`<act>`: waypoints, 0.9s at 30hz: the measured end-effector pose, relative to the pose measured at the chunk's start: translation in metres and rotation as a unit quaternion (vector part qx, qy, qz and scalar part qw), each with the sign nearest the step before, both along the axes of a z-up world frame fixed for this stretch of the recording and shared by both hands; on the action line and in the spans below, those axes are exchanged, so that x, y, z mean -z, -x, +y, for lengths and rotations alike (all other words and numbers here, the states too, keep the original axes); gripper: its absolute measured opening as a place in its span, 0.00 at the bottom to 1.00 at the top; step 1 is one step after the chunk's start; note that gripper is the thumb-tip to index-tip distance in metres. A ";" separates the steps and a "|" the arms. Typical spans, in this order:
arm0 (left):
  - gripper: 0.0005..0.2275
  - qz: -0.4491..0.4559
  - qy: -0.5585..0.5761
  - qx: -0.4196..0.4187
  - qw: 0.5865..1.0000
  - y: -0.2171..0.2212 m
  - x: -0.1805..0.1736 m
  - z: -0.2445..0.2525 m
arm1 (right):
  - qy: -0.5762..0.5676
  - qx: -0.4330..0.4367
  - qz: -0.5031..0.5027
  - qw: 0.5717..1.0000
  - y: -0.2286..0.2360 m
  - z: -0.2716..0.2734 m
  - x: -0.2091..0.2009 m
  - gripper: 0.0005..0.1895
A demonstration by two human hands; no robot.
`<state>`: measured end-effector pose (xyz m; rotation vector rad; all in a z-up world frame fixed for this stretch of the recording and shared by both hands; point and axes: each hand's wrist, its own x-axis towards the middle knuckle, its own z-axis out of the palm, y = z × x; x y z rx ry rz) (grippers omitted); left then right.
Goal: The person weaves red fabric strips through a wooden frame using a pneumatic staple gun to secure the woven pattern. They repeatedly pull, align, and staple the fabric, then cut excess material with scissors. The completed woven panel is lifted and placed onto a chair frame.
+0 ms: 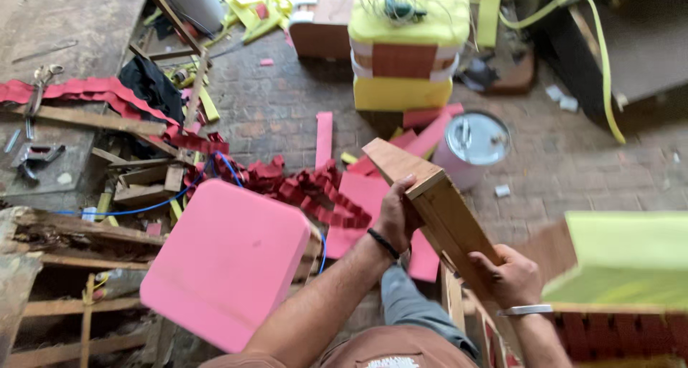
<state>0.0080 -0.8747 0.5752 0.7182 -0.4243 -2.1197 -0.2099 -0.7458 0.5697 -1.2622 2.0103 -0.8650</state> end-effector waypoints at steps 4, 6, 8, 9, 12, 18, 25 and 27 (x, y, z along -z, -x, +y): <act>0.24 0.007 0.009 -0.040 0.999 -0.026 -0.023 -0.112 | -0.048 -0.035 0.024 0.998 -0.018 -0.135 -0.010 0.21; 0.24 0.011 0.013 -0.075 0.997 -0.046 -0.034 -0.153 | -0.057 -0.087 0.003 0.995 -0.028 -0.187 -0.014 0.20; 0.24 0.021 0.024 -0.123 0.992 -0.072 -0.049 -0.193 | -0.051 -0.160 -0.183 0.969 -0.047 -0.240 -0.019 0.24; 0.24 0.033 0.056 -0.129 0.989 -0.086 -0.057 -0.212 | -0.058 -0.218 -0.144 0.964 -0.055 -0.267 -0.023 0.27; 0.25 0.041 0.117 -0.156 0.980 -0.132 -0.073 -0.266 | -0.060 -0.315 -0.126 0.939 -0.098 -0.342 -0.026 0.32; 0.27 0.093 0.187 -0.185 0.960 -0.242 -0.087 -0.369 | 0.012 -0.271 -0.222 0.936 -0.240 -0.463 -0.015 0.28; 0.18 -0.003 0.360 -0.309 0.880 -0.464 -0.088 -0.542 | 0.054 -0.312 -0.096 0.944 -0.467 -0.676 -0.036 0.26; 0.19 0.018 0.374 -0.331 0.867 -0.506 -0.097 -0.579 | 0.109 -0.347 -0.045 0.930 -0.512 -0.729 -0.052 0.28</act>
